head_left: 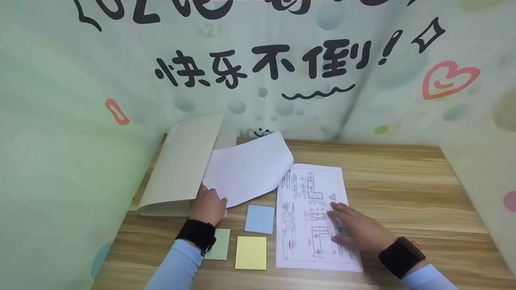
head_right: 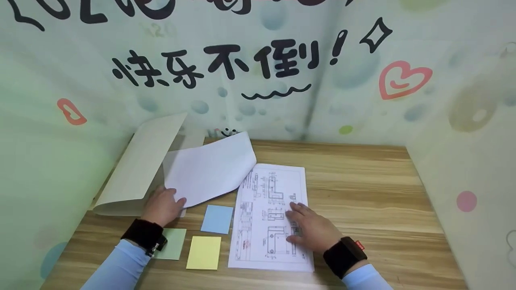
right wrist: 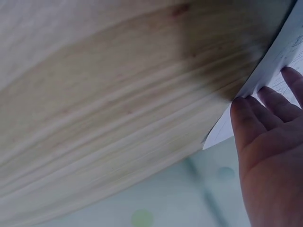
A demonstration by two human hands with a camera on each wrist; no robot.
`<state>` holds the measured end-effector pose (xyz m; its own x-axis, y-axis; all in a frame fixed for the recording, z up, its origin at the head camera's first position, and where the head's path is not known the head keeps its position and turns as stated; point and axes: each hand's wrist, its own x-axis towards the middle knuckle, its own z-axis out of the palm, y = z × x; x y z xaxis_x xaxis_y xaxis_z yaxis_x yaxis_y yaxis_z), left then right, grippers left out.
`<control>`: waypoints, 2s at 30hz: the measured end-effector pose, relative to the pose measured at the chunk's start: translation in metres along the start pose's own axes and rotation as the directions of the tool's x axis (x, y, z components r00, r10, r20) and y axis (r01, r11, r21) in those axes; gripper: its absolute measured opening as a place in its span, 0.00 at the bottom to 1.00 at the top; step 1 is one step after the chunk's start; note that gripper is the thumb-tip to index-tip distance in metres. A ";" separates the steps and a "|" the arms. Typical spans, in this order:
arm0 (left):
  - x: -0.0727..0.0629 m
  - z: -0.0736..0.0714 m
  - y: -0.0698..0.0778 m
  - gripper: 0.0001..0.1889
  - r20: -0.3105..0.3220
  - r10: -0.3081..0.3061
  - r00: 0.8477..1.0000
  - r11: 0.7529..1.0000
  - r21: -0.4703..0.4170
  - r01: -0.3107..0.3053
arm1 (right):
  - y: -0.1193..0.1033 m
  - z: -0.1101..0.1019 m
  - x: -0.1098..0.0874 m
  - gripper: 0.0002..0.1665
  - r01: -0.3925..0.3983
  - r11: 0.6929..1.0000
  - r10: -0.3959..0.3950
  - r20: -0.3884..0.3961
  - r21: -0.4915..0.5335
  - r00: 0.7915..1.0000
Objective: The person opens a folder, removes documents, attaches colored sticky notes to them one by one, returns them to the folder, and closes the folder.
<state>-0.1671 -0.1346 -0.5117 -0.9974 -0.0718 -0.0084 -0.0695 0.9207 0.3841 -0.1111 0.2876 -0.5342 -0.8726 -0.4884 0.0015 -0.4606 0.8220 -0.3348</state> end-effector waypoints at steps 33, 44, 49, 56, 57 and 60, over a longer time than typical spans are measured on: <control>-0.069 0.002 0.034 0.19 0.369 0.454 0.811 0.859 0.060 -0.508 | 0.001 -0.002 0.001 0.42 -0.008 1.000 0.008 -0.018 -0.028 1.000; -0.065 -0.003 0.034 0.17 0.455 0.419 0.786 0.906 -0.152 -0.395 | -0.002 -0.001 0.000 0.38 0.010 0.998 -0.012 -0.030 -0.058 0.999; -0.057 -0.009 0.038 0.10 0.440 0.422 0.793 0.901 -0.298 -0.314 | -0.007 -0.002 0.000 0.35 0.010 0.997 -0.013 -0.031 -0.074 0.999; -0.056 0.004 0.059 0.09 0.366 0.372 0.853 0.877 -0.440 -0.194 | -0.047 -0.007 0.009 0.30 0.136 0.978 -0.161 -0.154 -0.160 0.975; -0.056 0.007 0.063 0.10 0.359 0.371 0.856 0.871 -0.456 -0.186 | -0.057 -0.008 0.011 0.29 0.170 0.972 -0.197 -0.168 -0.164 0.966; -0.057 0.015 0.074 0.10 0.343 0.385 0.857 0.851 -0.491 -0.185 | -0.082 -0.008 0.017 0.30 0.304 0.938 -0.335 -0.202 -0.170 0.920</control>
<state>-0.1152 -0.0564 -0.4964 -0.8881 0.4244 -0.1766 0.1352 0.6084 0.7821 -0.0891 0.2140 -0.4994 -0.6818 -0.6654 0.3038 -0.7243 0.6721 -0.1535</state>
